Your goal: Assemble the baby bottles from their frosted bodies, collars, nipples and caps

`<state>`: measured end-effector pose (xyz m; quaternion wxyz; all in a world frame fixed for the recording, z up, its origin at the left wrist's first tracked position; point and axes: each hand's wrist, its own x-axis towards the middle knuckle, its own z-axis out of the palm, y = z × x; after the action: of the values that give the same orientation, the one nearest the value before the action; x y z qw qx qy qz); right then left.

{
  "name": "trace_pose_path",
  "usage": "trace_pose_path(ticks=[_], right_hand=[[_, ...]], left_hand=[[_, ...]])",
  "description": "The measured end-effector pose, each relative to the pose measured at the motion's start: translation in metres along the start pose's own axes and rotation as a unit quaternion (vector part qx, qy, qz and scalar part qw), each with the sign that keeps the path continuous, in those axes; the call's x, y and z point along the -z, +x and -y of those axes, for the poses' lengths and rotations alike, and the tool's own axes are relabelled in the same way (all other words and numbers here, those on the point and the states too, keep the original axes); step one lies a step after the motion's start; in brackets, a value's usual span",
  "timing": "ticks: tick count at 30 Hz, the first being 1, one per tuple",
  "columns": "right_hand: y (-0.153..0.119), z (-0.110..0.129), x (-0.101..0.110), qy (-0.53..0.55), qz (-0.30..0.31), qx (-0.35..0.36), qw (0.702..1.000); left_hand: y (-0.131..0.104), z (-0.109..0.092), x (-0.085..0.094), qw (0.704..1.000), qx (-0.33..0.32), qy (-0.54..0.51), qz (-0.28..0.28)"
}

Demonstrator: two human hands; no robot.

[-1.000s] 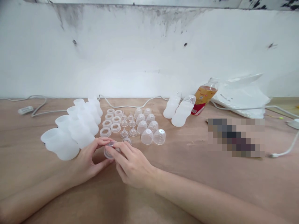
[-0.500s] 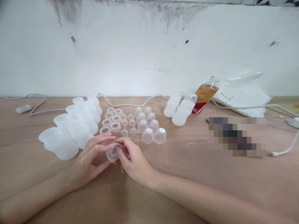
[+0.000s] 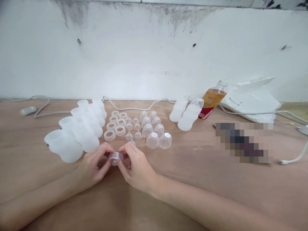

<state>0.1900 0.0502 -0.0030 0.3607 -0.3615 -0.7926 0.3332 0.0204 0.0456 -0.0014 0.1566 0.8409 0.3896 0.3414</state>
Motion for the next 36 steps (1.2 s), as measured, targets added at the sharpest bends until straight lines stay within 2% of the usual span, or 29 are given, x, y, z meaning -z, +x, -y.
trace_pose_path(ticks=[6, 11, 13, 17, 24, 31, 36], right_hand=[[0.0004, 0.0004, -0.0014, -0.009, 0.003, 0.0, 1.0], [0.0001, -0.0017, -0.0018, -0.022, -0.01, -0.01, 1.0], [0.0007, -0.0022, -0.0012, -0.022, -0.003, -0.02, 1.0], [0.0034, -0.0024, 0.0002, 0.006, 0.002, -0.038, 0.999], [0.0057, 0.0006, 0.0028, 0.051, 0.016, -0.011, 0.998], [0.0076, -0.0059, 0.0045, 0.027, 0.021, -0.037, 0.999], [0.007, -0.0057, 0.0039, 0.009, 0.028, -0.024, 0.999]], left_hand=[[0.0006, -0.0019, -0.0028, 0.998, -0.012, 0.058, 0.004], [-0.0031, -0.0026, -0.0016, 0.989, -0.08, 0.122, -0.005], [-0.0034, -0.0025, -0.0001, 0.992, -0.062, 0.108, -0.003], [-0.0017, -0.0025, 0.0032, 0.997, 0.023, 0.079, -0.004], [-0.0014, -0.0005, 0.0008, 0.995, 0.001, 0.092, -0.038], [0.0006, -0.0003, 0.0, 0.994, 0.067, 0.076, -0.029], [-0.0023, 0.0027, -0.003, 0.996, 0.068, 0.055, -0.029]])
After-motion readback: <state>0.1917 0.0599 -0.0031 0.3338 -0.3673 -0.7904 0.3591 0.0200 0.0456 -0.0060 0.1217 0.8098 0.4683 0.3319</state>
